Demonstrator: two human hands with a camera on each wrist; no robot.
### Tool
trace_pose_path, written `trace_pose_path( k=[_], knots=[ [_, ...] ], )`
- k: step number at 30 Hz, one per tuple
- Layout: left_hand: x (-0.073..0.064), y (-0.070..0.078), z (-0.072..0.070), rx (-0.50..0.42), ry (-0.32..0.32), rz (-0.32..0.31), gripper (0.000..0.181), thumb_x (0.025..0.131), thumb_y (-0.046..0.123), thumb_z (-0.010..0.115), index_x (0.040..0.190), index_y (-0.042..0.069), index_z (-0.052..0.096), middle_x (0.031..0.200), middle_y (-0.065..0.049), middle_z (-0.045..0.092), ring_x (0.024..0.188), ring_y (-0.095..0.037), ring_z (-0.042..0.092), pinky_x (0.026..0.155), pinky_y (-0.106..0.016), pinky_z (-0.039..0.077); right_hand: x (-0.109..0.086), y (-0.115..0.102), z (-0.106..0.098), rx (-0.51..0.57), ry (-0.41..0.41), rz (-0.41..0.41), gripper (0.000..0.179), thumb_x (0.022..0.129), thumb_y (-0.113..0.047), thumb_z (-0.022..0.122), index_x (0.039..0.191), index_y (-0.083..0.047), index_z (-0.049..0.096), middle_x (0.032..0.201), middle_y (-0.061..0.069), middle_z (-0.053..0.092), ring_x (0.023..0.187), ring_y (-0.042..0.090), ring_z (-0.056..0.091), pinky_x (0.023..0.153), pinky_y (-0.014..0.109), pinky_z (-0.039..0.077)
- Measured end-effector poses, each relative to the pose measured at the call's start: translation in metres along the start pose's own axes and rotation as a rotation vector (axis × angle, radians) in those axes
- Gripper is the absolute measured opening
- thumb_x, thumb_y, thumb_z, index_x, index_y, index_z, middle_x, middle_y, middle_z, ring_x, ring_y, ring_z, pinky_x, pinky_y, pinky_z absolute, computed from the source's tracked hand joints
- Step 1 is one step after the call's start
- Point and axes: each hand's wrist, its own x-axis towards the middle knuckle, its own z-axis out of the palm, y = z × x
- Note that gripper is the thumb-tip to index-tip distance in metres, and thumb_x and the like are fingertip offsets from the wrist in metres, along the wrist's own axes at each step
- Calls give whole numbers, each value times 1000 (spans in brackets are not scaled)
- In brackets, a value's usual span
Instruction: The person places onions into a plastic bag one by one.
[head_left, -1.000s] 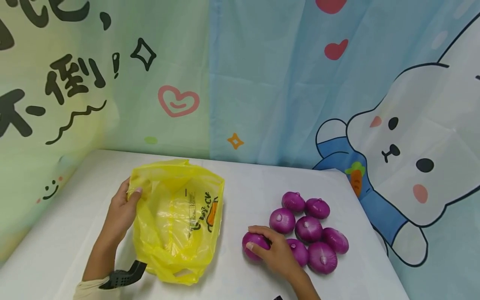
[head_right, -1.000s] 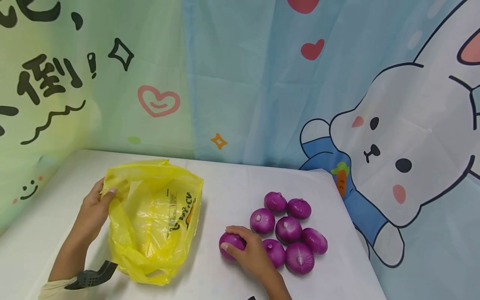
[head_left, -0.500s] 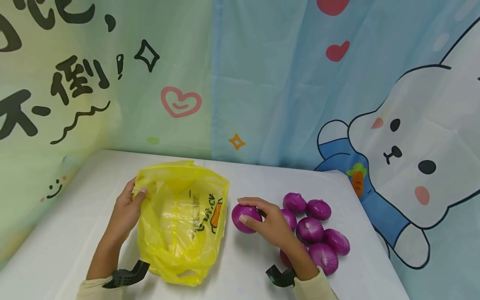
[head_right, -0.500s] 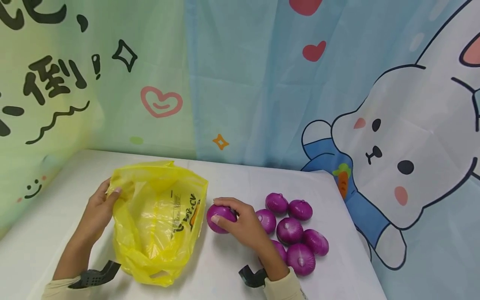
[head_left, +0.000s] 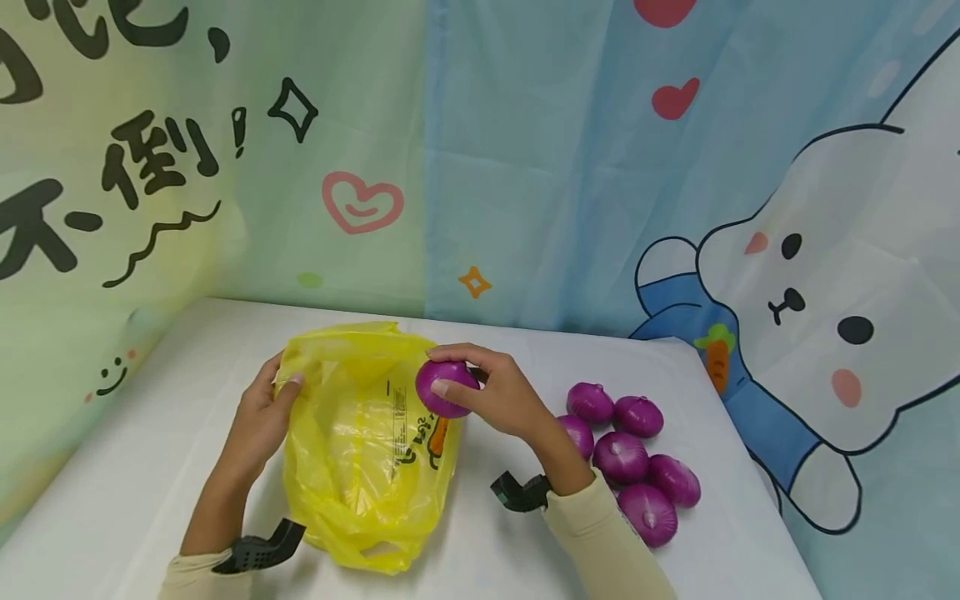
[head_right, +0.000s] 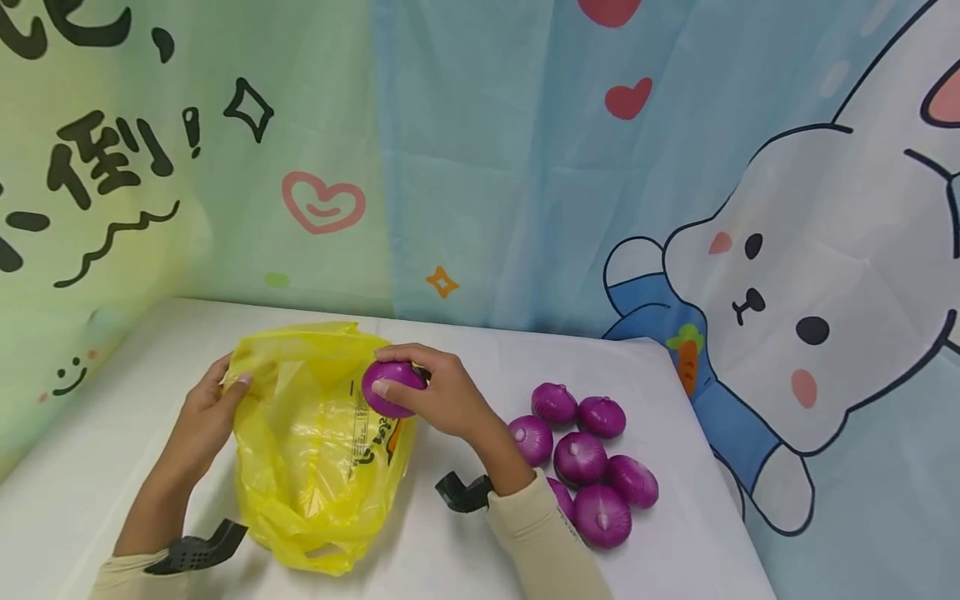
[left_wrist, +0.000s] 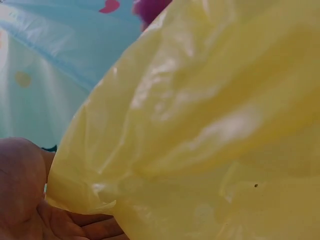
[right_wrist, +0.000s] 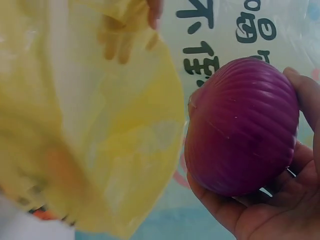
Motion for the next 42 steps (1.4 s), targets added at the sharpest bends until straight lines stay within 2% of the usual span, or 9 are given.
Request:
trace_pose_path(
  k=[5, 13, 20, 25, 31, 42],
  knots=[
    [-1, 2, 3, 4, -7, -6, 59, 105, 40, 41, 155, 13, 23, 117, -23, 57, 86, -24, 64, 68, -28, 53, 23, -9, 7, 6, -30, -16, 37, 93, -21, 69, 128, -11, 64, 129, -1, 59, 104, 18, 61, 79, 33, 55],
    [-2, 1, 4, 44, 16, 8, 59, 104, 40, 43, 153, 12, 27, 115, -23, 59, 85, -22, 65, 68, -28, 54, 53, -11, 34, 23, -155, 16, 36, 92, -25, 69, 126, -14, 65, 125, 1, 59, 98, 17, 62, 75, 31, 56],
    [-2, 3, 5, 52, 19, -5, 59, 104, 39, 43, 153, 11, 27, 118, -26, 60, 88, -23, 66, 69, -26, 54, 70, 1, 57, 5, -305, 12, 35, 93, -24, 68, 125, -10, 66, 120, -2, 62, 101, 10, 60, 76, 27, 55],
    [-2, 3, 6, 25, 4, 6, 57, 105, 37, 43, 153, 10, 28, 115, -26, 61, 86, -22, 67, 69, -28, 54, 75, 14, 68, -30, -367, 65, 35, 93, -24, 68, 125, -10, 66, 116, -3, 64, 97, 9, 60, 76, 25, 54],
    [0, 4, 6, 14, -6, 12, 55, 105, 35, 43, 152, 10, 29, 115, -26, 61, 84, -20, 67, 68, -28, 54, 78, 29, 77, -27, -362, 111, 34, 93, -24, 69, 123, -8, 67, 113, -3, 65, 94, 9, 61, 74, 25, 54],
    [0, 4, 6, 2, -12, 20, 55, 105, 35, 43, 152, 10, 30, 118, -26, 60, 88, -19, 66, 69, -27, 54, 78, 49, 87, -7, -295, 157, 38, 93, -32, 68, 123, -9, 67, 105, -7, 66, 89, 8, 63, 72, 25, 54]
  ],
)
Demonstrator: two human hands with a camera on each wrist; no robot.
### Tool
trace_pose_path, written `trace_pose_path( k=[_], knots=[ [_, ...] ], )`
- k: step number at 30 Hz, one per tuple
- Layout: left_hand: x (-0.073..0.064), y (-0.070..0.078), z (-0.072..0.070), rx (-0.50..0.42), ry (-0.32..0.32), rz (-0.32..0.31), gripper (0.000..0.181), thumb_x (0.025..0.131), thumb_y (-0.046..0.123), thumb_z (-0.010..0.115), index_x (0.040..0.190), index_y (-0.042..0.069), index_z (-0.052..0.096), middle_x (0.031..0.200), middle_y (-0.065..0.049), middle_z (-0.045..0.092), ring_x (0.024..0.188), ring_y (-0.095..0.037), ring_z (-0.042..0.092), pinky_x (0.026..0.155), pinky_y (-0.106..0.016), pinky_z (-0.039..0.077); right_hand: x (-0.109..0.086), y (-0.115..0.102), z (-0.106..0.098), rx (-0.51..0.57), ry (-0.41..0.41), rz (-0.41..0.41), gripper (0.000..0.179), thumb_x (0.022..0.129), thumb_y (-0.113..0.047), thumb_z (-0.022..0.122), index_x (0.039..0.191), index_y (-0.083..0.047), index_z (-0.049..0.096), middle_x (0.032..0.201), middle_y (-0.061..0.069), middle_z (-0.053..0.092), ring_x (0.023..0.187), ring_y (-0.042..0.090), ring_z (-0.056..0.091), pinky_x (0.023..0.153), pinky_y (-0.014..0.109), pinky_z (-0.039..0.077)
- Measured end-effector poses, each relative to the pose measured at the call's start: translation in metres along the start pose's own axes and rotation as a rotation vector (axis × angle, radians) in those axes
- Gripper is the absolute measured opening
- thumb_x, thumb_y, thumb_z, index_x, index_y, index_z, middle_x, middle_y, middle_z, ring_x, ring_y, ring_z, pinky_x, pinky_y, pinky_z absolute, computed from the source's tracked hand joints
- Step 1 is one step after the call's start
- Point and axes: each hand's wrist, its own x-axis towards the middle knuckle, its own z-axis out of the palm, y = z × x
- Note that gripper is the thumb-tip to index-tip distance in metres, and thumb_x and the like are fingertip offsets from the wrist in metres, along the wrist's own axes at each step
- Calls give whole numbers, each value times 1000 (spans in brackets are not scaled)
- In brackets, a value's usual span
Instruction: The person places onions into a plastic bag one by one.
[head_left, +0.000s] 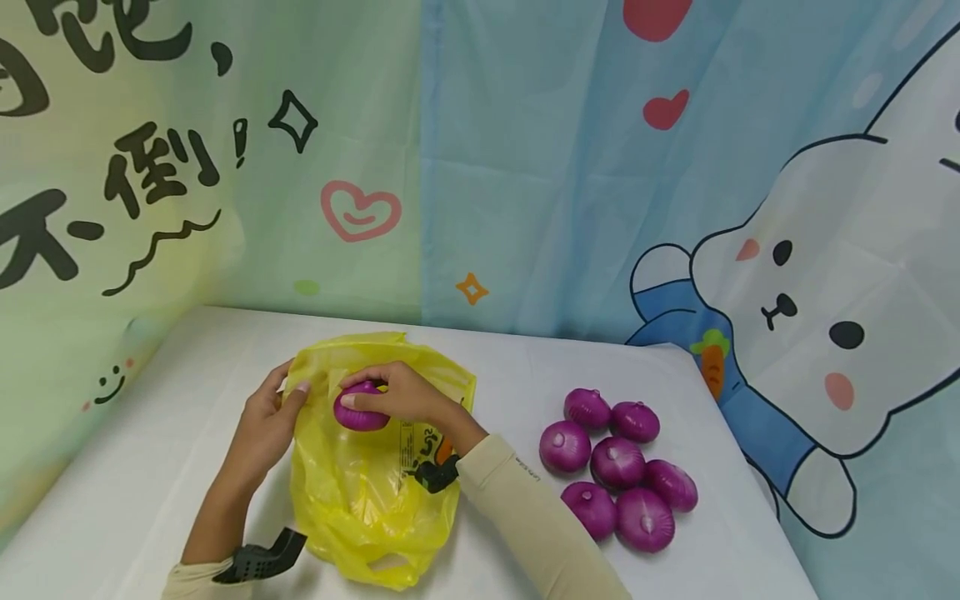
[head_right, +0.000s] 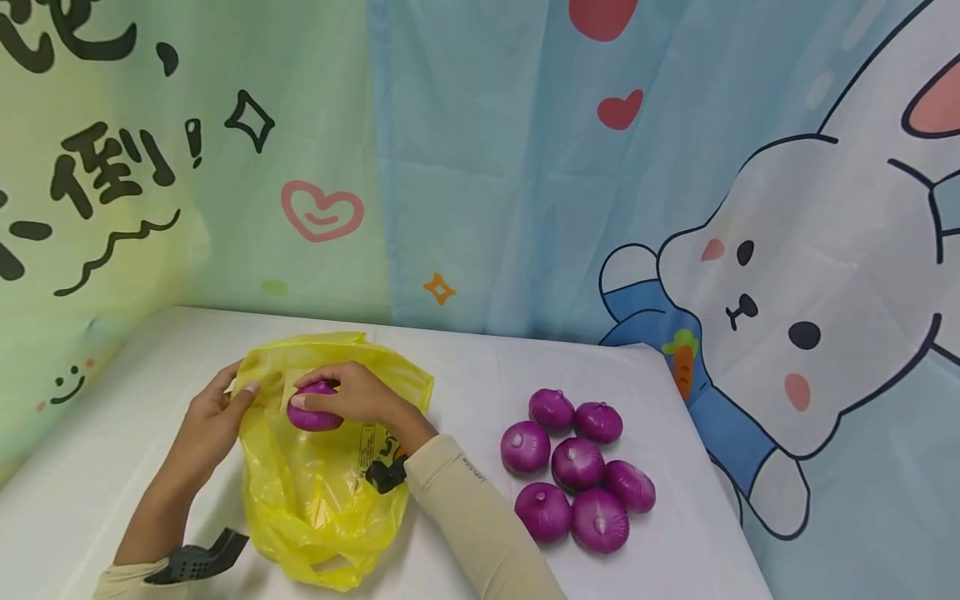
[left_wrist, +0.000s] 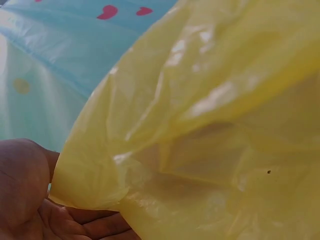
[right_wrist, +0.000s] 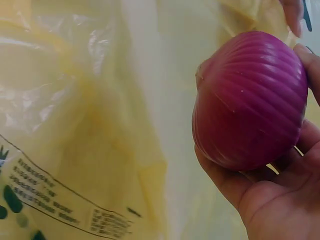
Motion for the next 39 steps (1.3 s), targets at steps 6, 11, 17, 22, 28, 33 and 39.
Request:
trace_pose_path(
  k=[6, 11, 17, 22, 28, 33, 39],
  knots=[
    [0, -1, 2, -25, -18, 6, 53, 105, 34, 44, 150, 10, 33, 117, -26, 60, 88, -23, 67, 69, -29, 55, 4, 14, 7, -36, 21, 43, 39, 92, -34, 69, 122, -9, 68, 105, -6, 67, 87, 7, 63, 71, 24, 54],
    [0, 0, 2, -14, -28, -4, 52, 105, 34, 43, 151, 11, 32, 117, -26, 61, 85, -23, 67, 67, -30, 55, 8, 26, 13, -59, 71, 45, 40, 91, -37, 69, 122, -10, 68, 105, -7, 66, 89, 6, 61, 71, 23, 53],
    [-1, 1, 4, -20, -24, 7, 52, 105, 34, 44, 149, 9, 34, 114, -26, 62, 86, -27, 67, 67, -30, 55, 7, 37, 18, -113, 97, 101, 39, 90, -39, 70, 120, -13, 69, 106, -5, 65, 87, 6, 59, 70, 22, 51],
    [-1, 0, 4, -11, -14, 16, 52, 105, 33, 44, 150, 9, 33, 118, -26, 60, 87, -26, 67, 68, -29, 55, 4, 44, 24, -146, 120, 119, 38, 89, -40, 71, 119, -16, 70, 107, -5, 65, 88, 6, 58, 70, 22, 51],
    [0, 1, 4, 3, -20, -3, 52, 105, 32, 44, 151, 10, 32, 119, -25, 60, 86, -21, 66, 68, -29, 54, 1, 46, 30, -130, 106, 93, 37, 88, -39, 72, 118, -17, 70, 106, -7, 64, 90, 6, 58, 74, 21, 50],
    [0, 2, 5, 12, -16, -4, 52, 105, 33, 44, 150, 10, 32, 121, -25, 59, 88, -22, 66, 68, -28, 54, 0, 45, 32, -124, 95, 73, 35, 88, -37, 74, 116, -16, 70, 105, -7, 64, 89, 5, 58, 74, 21, 50],
    [-1, 2, 5, -16, -1, -20, 51, 105, 30, 45, 150, 9, 34, 121, -26, 59, 86, -18, 66, 69, -27, 54, -2, 47, 34, -104, 92, 60, 36, 88, -35, 74, 116, -14, 69, 105, -6, 64, 89, 5, 58, 74, 21, 50]
  ],
)
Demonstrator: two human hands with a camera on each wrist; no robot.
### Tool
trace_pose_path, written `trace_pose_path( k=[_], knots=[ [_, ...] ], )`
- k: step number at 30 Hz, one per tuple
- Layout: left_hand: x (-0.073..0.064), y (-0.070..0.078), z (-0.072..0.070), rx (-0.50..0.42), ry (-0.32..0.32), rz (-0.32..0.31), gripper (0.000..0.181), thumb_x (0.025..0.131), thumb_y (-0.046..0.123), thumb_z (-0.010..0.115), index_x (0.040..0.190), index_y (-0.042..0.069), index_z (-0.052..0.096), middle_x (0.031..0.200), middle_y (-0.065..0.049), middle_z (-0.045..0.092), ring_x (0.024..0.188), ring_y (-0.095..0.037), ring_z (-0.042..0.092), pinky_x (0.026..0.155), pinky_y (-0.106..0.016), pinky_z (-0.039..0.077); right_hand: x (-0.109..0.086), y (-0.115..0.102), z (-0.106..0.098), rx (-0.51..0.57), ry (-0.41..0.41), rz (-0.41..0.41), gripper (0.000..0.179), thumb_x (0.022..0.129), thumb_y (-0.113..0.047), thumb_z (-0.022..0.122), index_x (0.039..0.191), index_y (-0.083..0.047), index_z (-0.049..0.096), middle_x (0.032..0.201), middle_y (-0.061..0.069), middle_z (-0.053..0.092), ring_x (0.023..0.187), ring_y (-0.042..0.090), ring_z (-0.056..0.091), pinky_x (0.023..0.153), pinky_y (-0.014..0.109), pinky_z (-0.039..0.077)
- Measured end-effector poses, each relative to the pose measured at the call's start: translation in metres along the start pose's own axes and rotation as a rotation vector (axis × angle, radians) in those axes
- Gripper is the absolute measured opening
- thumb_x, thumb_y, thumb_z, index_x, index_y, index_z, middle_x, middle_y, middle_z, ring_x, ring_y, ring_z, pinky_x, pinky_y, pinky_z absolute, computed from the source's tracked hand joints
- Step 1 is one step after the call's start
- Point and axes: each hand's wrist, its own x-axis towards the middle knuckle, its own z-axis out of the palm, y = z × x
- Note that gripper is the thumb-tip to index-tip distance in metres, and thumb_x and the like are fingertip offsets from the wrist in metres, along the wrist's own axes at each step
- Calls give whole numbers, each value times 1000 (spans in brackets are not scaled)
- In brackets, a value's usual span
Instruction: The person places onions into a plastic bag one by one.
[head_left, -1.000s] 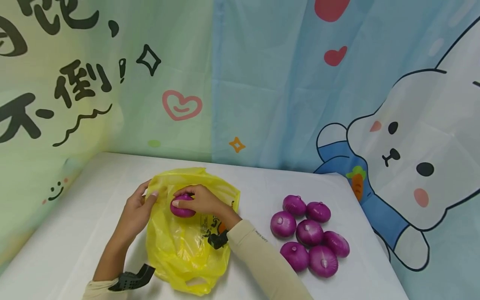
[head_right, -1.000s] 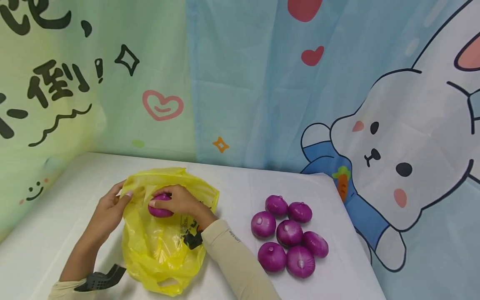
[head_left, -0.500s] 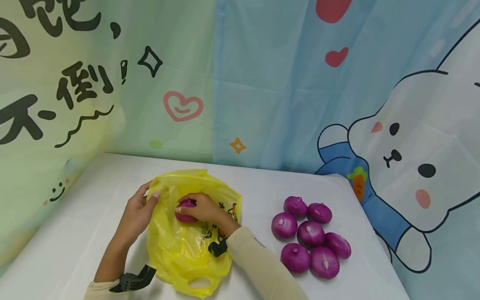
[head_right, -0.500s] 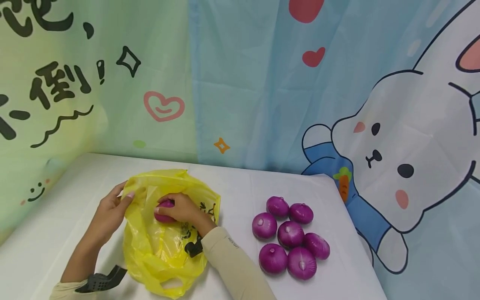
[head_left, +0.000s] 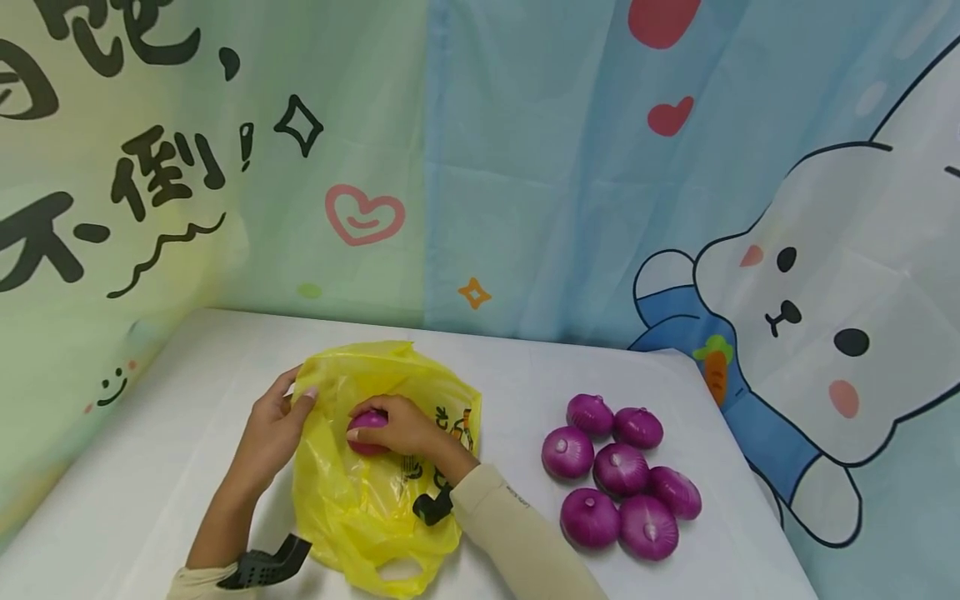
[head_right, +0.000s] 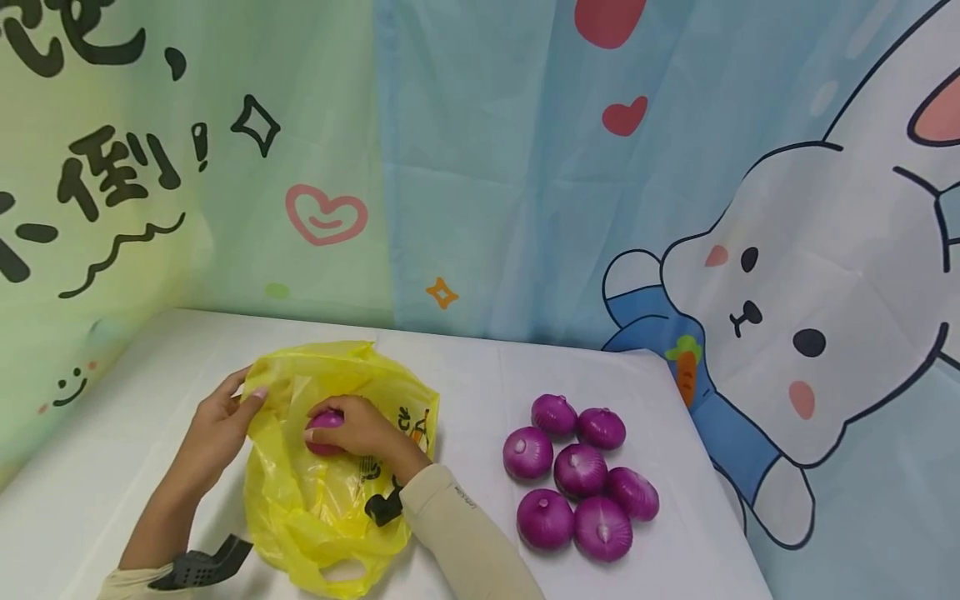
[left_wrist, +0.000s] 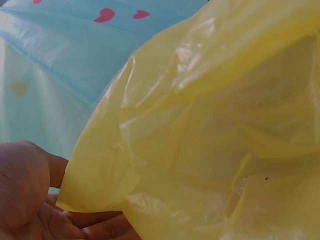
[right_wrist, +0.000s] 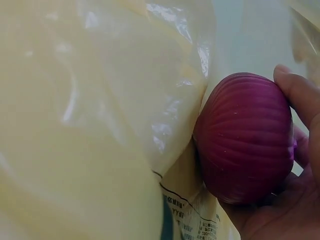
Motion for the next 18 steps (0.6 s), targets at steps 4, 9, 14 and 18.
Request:
trace_pose_path(
  k=[4, 9, 14, 18],
  knots=[
    [0, 0, 0, -2, 1, -5, 51, 105, 31, 46, 150, 9, 34, 121, -26, 59, 87, -18, 66, 69, -27, 54, -1, 0, 1, -9, 34, 4, 38, 88, -36, 74, 118, -14, 68, 110, -4, 63, 92, 7, 58, 75, 22, 50],
    [-1, 0, 1, 2, 1, -3, 53, 104, 31, 47, 151, 9, 32, 121, -26, 60, 86, -19, 67, 69, -27, 54, -1, 1, 1, -42, 74, -13, 42, 88, -37, 73, 124, -16, 66, 119, -2, 61, 99, 8, 57, 79, 21, 49],
    [-1, 0, 1, 15, 2, 7, 53, 104, 31, 47, 150, 8, 32, 117, -25, 61, 83, -19, 67, 67, -27, 54, -4, -2, -2, -61, 86, -38, 41, 90, -36, 71, 125, -14, 66, 122, 0, 61, 106, 10, 57, 80, 21, 49],
    [0, -1, 1, 33, 13, 13, 49, 105, 28, 45, 148, 7, 35, 109, -24, 63, 78, -18, 65, 65, -28, 54, -9, -10, -7, -59, 83, -48, 39, 92, -33, 69, 124, -11, 66, 126, 2, 60, 114, 13, 55, 84, 22, 48]
  ],
)
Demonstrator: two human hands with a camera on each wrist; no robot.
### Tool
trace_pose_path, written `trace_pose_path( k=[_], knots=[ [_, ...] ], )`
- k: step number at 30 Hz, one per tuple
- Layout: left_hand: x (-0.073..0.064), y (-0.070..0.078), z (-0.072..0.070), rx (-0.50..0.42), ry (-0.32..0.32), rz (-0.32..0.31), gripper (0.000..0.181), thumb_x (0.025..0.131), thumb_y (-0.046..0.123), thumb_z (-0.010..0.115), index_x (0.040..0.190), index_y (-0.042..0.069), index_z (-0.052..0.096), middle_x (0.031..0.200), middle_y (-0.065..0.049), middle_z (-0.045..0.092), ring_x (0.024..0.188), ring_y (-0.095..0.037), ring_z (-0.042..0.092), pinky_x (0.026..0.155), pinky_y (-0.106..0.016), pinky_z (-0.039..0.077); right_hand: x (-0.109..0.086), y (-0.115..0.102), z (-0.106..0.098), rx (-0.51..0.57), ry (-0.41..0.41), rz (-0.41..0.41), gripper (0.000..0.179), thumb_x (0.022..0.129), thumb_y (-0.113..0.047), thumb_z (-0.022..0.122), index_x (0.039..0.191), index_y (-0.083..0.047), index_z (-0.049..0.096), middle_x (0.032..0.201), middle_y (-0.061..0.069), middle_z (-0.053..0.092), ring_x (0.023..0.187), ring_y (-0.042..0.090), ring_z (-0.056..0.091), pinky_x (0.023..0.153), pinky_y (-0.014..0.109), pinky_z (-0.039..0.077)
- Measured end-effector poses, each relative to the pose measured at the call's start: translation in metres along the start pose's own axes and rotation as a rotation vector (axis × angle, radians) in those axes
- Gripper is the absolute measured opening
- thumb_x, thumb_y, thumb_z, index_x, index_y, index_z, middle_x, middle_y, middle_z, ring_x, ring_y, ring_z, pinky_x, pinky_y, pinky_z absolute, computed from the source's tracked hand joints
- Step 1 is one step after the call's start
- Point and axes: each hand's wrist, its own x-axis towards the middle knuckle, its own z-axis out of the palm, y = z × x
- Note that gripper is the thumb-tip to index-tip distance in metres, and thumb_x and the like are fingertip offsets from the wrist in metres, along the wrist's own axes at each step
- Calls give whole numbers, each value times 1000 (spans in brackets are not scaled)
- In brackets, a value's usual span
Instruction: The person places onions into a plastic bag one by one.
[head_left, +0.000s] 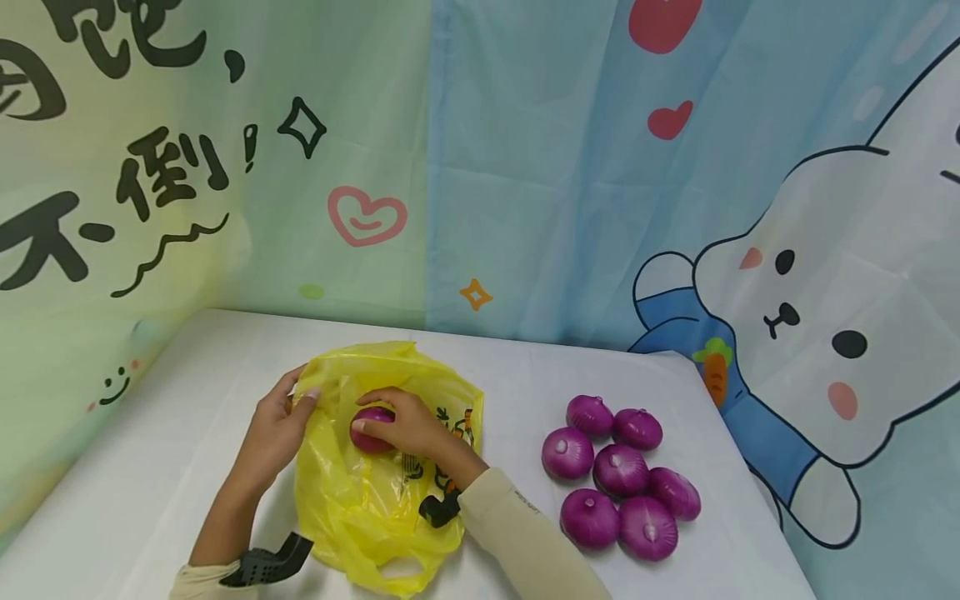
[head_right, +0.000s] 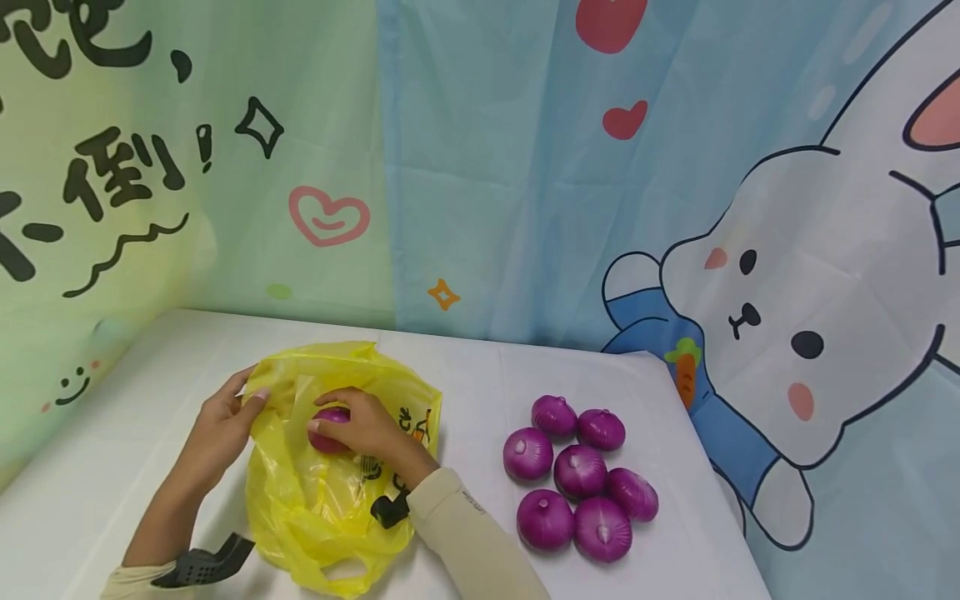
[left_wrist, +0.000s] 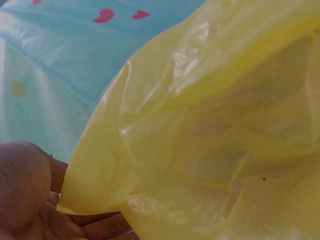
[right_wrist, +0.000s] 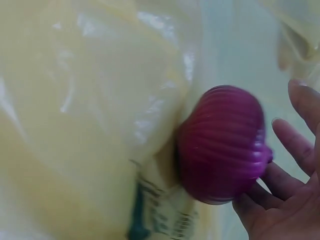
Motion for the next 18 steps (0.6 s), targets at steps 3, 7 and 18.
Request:
trace_pose_path(
  k=[3, 7, 18],
  knots=[
    [0, 0, 0, 7, 5, 1, 48, 105, 27, 44, 148, 6, 36, 108, -24, 63, 77, -18, 65, 65, -28, 54, -4, -8, -5, -4, -7, -16, 39, 92, -32, 69, 124, -10, 66, 127, 1, 60, 119, 14, 52, 89, 24, 47],
    [1, 1, -1, 14, 9, -1, 48, 105, 28, 44, 148, 6, 36, 111, -25, 63, 78, -18, 65, 66, -28, 54, -10, -15, -12, -22, -21, -43, 39, 93, -32, 69, 125, -11, 65, 127, -3, 60, 122, 11, 50, 94, 28, 46],
    [1, -2, -4, 27, 7, -3, 51, 105, 31, 43, 150, 8, 34, 114, -23, 62, 83, -18, 64, 69, -27, 52, -43, -27, -33, 76, -47, -129, 37, 93, -28, 68, 123, -7, 65, 123, 4, 63, 117, 20, 56, 101, 38, 42]
  ],
)
